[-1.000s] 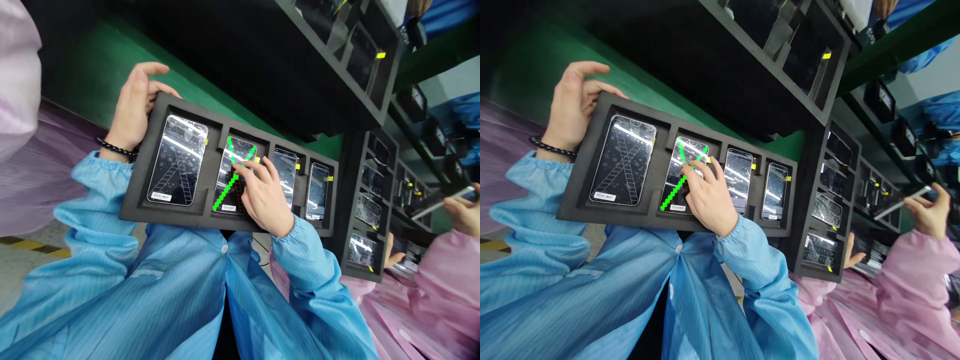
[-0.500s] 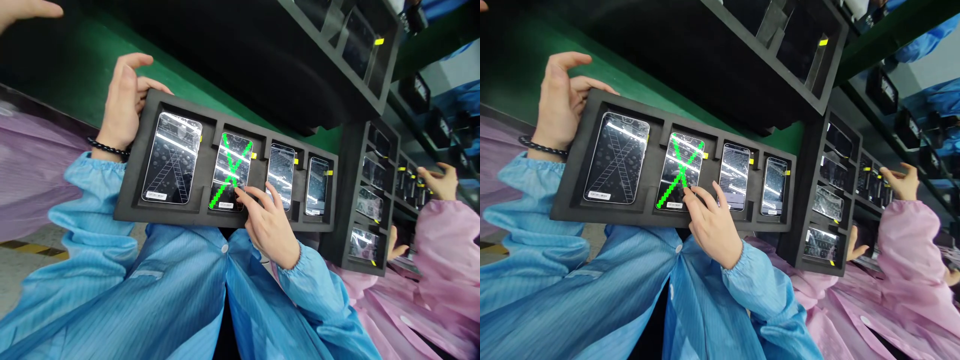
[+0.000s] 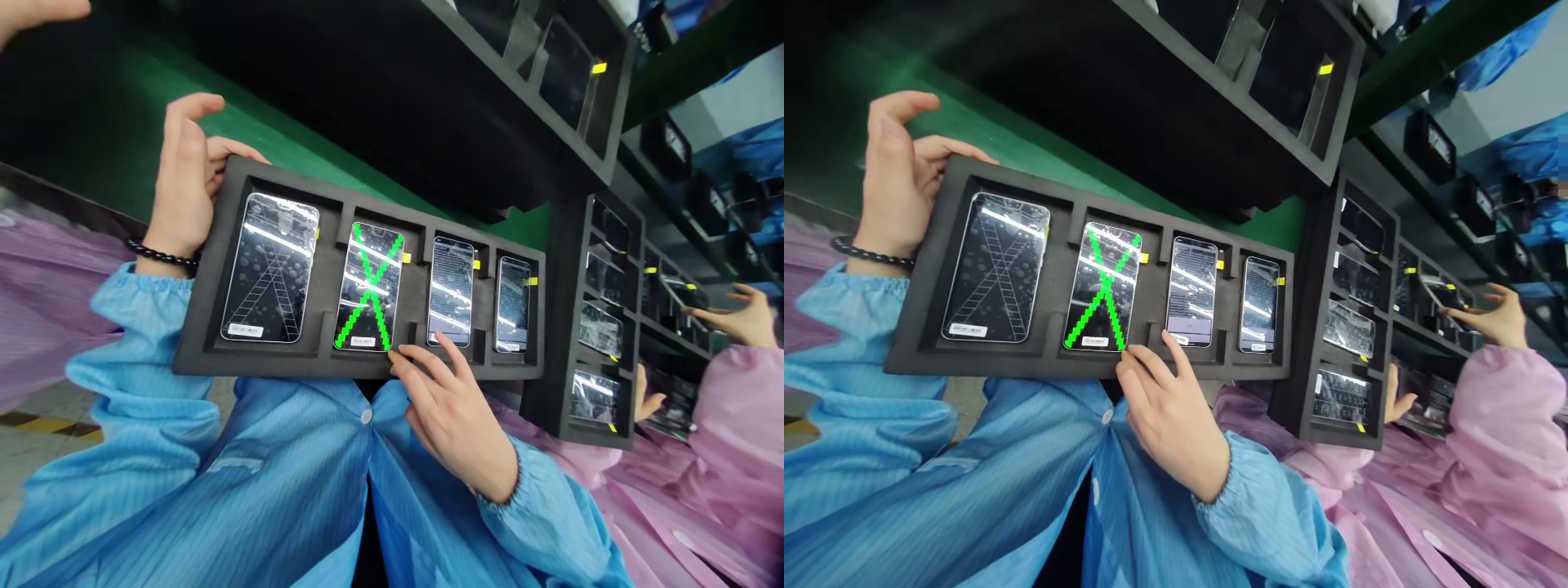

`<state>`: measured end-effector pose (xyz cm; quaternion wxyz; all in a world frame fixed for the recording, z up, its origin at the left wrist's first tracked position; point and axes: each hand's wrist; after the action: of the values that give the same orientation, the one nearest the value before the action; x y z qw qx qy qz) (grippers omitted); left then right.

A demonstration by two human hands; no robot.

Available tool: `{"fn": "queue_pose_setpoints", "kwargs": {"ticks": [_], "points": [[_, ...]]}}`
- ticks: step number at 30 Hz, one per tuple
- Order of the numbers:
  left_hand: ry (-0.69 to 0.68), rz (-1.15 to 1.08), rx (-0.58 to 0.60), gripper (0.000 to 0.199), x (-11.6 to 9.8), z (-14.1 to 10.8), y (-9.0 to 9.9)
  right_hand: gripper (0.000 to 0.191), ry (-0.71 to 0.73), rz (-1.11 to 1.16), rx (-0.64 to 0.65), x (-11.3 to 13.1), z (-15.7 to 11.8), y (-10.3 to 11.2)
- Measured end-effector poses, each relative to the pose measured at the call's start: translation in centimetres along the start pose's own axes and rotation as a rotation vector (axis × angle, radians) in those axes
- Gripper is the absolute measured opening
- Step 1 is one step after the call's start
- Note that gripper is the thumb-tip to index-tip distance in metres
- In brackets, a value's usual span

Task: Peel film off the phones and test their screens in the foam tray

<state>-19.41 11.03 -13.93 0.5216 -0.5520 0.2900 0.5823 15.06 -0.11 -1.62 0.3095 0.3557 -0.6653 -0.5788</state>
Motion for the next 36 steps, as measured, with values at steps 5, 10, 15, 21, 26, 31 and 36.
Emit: {"fn": "queue_pose_setpoints", "kwargs": {"ticks": [5,10,15,21,26,31,36], "points": [[0.012,-0.045,-0.046,0.055,0.4,0.3,-0.1,0.050,0.005,0.066,-0.161,-2.6,3.7,1.5],[0.007,-0.055,-0.039,0.053,0.8,0.5,-0.2,0.055,0.044,0.124,-0.257,-3.8,10.6,1.0],[0.013,0.008,-0.004,0.059,0.6,0.4,0.0,0.054,0.079,0.117,-0.218,-3.9,15.7,-0.1],[0.046,0.044,0.038,0.056,0.6,0.3,0.3,0.048,0.048,0.066,-0.196,-4.6,17.3,-1.2],[0.044,0.053,0.048,0.061,0.5,0.2,0.4,0.045,0.046,0.053,-0.160,-4.5,17.3,-1.4],[0.081,0.045,0.064,0.060,0.0,0.1,0.2,0.047,0.092,0.065,-0.143,-3.8,17.1,-1.1],[0.071,0.047,0.069,0.061,-0.1,0.2,0.1,0.049,0.160,0.063,-0.154,-2.8,16.5,-1.3]]}}
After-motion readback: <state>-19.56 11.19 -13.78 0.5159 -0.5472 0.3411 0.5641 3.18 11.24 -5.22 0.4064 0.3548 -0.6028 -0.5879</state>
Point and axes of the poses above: each hand's wrist, its own z-axis towards the middle knuckle, its own y-axis out of the back of the hand, x = y × z, and after that the axes turned 11 degrees about -z, right-handed
